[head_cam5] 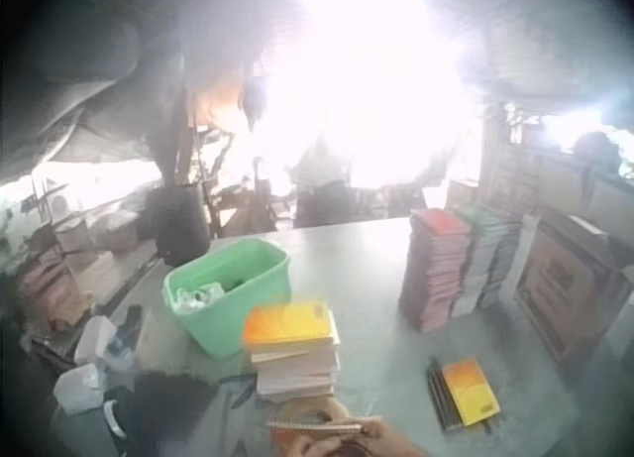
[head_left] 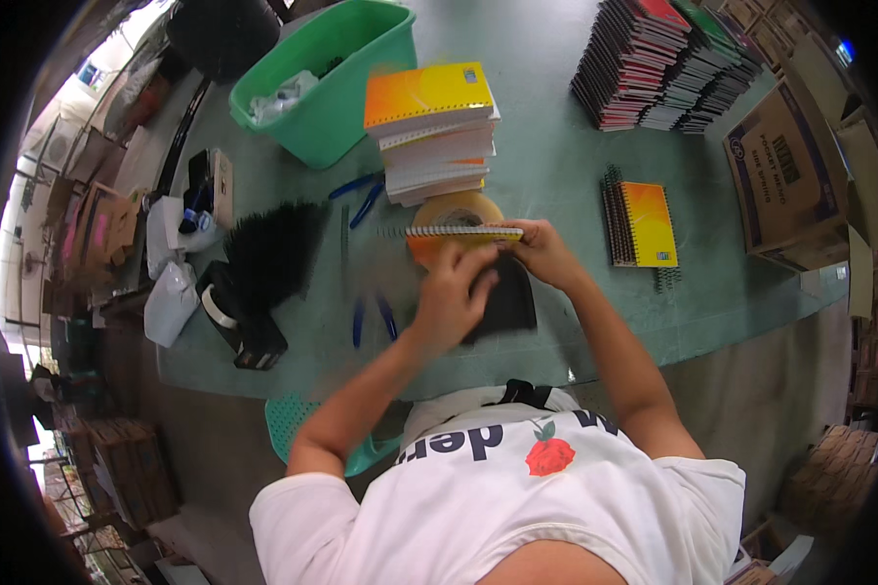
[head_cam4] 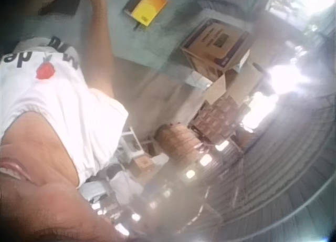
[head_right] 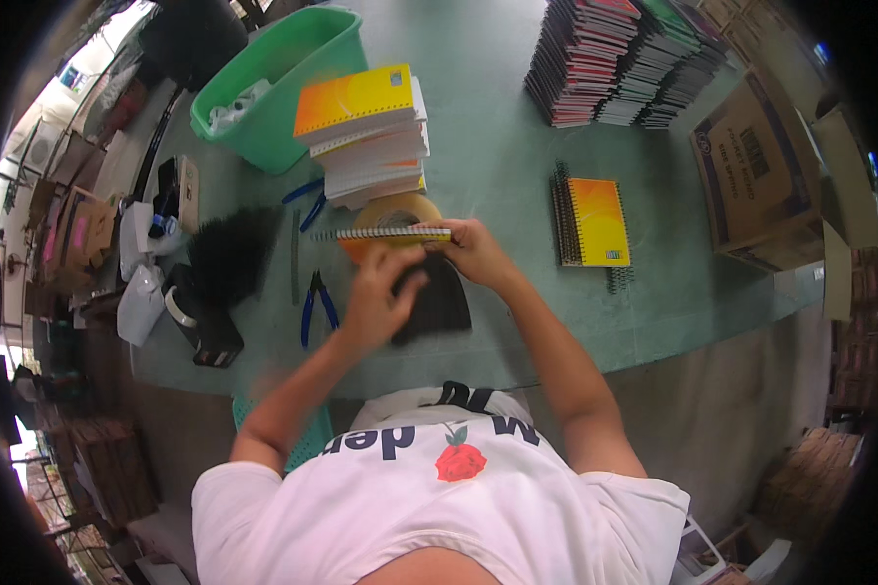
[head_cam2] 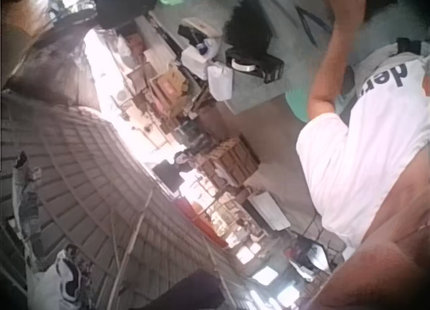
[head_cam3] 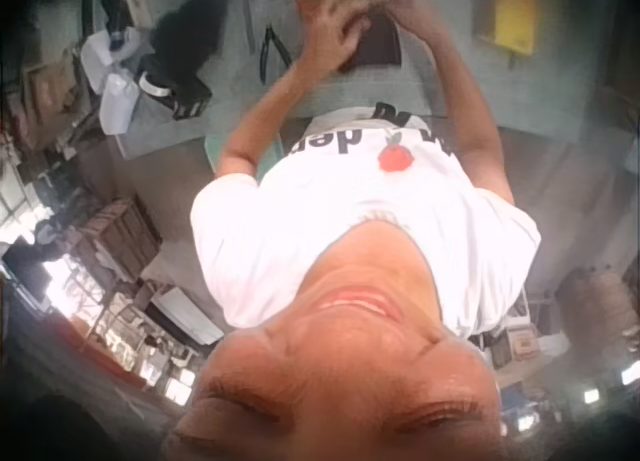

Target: The person threads black plastic spirals through the pre-punched holes of small yellow and orange notebooks by hand, and then trims the excess spiral length using blue wire cutters.

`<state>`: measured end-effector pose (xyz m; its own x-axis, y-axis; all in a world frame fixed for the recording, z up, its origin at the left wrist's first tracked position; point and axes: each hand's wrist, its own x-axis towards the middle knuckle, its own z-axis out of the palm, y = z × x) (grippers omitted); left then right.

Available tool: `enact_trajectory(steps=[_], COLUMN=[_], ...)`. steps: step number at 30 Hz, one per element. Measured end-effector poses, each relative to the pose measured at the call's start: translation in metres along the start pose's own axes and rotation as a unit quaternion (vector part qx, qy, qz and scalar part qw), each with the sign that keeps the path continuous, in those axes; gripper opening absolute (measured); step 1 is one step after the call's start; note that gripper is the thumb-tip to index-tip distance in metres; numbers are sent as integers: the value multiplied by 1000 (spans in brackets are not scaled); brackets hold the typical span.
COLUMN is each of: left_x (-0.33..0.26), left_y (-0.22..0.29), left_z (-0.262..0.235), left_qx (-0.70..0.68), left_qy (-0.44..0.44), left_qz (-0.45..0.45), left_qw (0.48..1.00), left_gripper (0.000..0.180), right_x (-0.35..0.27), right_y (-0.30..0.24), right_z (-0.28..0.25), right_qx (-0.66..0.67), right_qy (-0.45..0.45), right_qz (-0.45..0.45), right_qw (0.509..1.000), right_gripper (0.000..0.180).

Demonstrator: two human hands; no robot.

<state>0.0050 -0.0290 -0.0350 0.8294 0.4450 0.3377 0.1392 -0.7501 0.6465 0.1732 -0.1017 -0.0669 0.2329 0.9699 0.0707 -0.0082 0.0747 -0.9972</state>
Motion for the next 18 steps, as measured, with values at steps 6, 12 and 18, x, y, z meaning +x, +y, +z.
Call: enact_trajectory(steps=[6, 12, 18], left_x=[-12, 33, 46], left_y=[8, 2, 6], left_z=[5, -34, -28], left_qx=[62, 229, 116], left_qy=[29, -2, -36], left_qz=[89, 73, 54], left_qw=[994, 971, 991], left_gripper=[31, 25, 21], right_x=[-1, -8, -19], right_y=[-13, -10, 1], right_z=[2, 11, 11], right_qx=[36, 100, -76], right_qy=[-9, 71, 131], right_qz=[-56, -25, -20], right_qw=[998, 992, 988], right_gripper=[30, 21, 20])
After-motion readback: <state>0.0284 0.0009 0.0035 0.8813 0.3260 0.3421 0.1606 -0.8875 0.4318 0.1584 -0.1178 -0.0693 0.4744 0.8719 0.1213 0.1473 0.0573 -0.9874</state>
